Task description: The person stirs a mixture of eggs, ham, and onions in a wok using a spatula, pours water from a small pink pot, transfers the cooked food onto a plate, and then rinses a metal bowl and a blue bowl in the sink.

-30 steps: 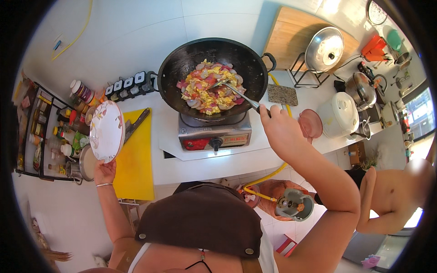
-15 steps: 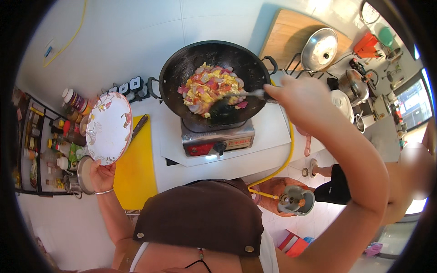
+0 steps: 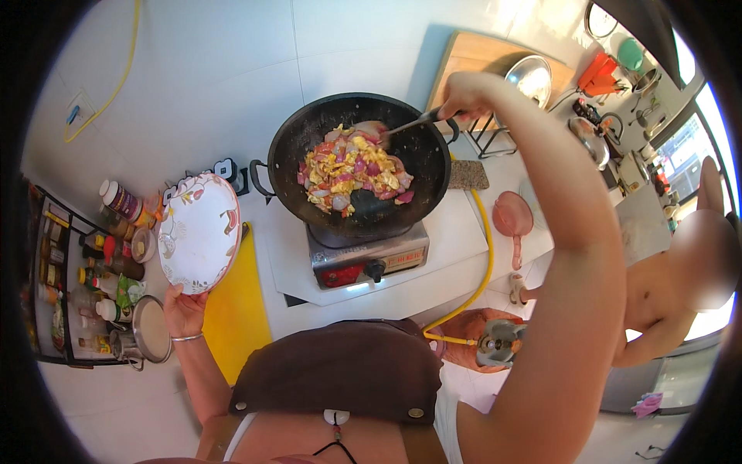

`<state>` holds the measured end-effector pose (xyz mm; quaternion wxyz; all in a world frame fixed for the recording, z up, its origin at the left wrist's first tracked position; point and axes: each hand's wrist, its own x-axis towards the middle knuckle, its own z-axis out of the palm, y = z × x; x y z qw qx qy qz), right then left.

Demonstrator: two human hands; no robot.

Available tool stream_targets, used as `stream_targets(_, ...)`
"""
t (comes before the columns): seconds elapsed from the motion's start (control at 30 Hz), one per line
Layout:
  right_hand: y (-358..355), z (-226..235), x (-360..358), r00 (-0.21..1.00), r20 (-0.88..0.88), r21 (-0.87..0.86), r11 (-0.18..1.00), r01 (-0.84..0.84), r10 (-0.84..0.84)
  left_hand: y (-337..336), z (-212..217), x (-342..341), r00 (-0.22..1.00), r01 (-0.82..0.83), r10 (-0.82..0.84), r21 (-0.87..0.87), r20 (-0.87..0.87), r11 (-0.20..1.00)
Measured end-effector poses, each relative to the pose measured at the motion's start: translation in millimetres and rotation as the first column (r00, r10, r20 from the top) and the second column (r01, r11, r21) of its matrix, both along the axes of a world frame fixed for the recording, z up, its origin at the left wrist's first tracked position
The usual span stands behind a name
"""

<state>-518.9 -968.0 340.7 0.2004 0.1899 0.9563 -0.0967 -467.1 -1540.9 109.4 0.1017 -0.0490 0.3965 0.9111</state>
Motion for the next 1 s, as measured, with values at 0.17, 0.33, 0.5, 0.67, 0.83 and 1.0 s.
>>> stream_targets(0.17,-35,15,-1,0.904,-0.165,0.125,0.918,-0.377,0.394,2,12,8,0.998,-0.048,0.049,-0.039,0.026,0.998)
stream_targets(0.33,-36,15,-29,0.816,-0.325,0.407,0.850,-0.336,0.478,20,28,5,0.996,-0.092,0.092,-0.079,0.001,0.993)
stream_targets(0.5,-76,7,-3,0.674,-0.291,0.444,0.720,-0.534,0.679,23,26,-6,1.000,0.000,0.000,-0.045,0.006,0.999)
stream_targets(0.67,-87,61,7,0.766,-0.187,0.544,0.714,-0.440,0.615,25,29,0,0.999,-0.027,0.028,-0.039,0.026,0.999)
stream_targets(0.83,-60,63,-24,0.986,0.072,0.612,0.773,-0.164,0.152,32,26,-6,1.000,0.015,-0.015,-0.010,0.016,1.000)
stream_targets(1.0,-84,51,-17,0.936,-0.036,0.285,0.902,-0.325,0.349,23,20,-8,0.994,0.111,-0.110,0.027,-0.016,0.994)
